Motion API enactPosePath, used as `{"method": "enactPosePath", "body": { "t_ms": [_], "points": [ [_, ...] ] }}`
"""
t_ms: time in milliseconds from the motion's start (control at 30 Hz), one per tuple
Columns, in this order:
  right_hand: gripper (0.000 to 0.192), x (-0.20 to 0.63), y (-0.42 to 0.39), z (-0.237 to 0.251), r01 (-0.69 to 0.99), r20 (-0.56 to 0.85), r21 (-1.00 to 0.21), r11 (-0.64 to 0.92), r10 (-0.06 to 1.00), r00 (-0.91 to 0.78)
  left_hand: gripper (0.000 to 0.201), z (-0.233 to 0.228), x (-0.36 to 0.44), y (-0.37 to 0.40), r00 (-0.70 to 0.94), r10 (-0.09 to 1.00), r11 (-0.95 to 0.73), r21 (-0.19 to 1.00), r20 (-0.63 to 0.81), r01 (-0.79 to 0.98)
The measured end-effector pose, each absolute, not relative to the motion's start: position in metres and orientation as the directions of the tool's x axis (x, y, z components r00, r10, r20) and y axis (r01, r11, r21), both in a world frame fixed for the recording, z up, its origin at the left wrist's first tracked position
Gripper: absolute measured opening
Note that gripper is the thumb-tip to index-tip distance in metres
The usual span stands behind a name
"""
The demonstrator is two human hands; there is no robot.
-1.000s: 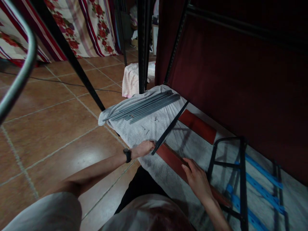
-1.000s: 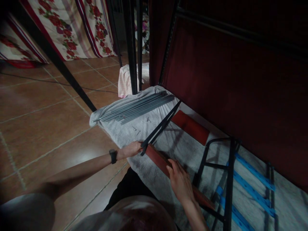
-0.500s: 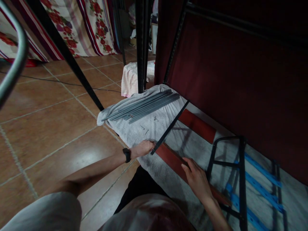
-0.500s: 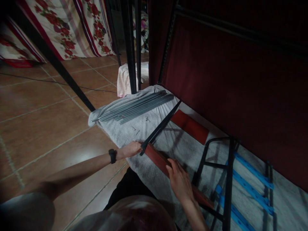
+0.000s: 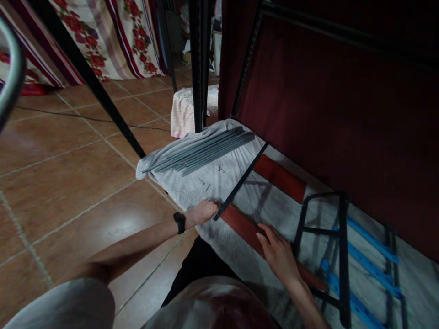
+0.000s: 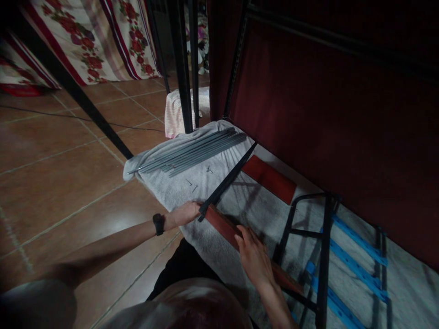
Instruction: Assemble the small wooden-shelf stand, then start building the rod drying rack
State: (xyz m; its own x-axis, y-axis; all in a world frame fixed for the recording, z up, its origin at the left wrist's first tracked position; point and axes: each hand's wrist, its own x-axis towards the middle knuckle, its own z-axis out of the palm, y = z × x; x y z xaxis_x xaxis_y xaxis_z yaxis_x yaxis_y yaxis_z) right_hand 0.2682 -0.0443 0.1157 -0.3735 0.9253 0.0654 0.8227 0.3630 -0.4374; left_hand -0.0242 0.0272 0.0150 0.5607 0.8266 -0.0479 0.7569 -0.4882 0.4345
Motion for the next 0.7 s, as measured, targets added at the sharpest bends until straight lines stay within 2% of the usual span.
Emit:
{"method": "enactPosePath", "body": {
  "t_ms": [133,333,533,700],
  "points": [
    [0.033,0.2674,-0.0443,0.1180,0.818,0.069,-0.438,0.372,0.922,-0.382,0.019,0.0096,-0.0256,0.0288,0.532,0.843,-0.449,0.445,-0.076,0.775],
    [0.033,0.2673,-0.0436,0.1170,0.815,0.078,-0.440,0.377,0.920,-0.384,0.026,0.0076,-0.0251,0.0254,0.535,0.840,-0.460,0.403,-0.091,0.791],
    [0.033,0.2670,-0.0441,0.1177,0.816,0.056,-0.451,0.362,0.924,-0.378,0.017,0.0122,-0.0245,0.0269,0.498,0.862,-0.411,0.444,-0.094,0.796],
    [0.035,0.2675,-0.0440,0.1150,0.823,0.044,-0.442,0.358,0.925,-0.379,0.025,0.0088,-0.0231,0.0244,0.487,0.869,-0.415,0.411,-0.084,0.812]
  ]
}}
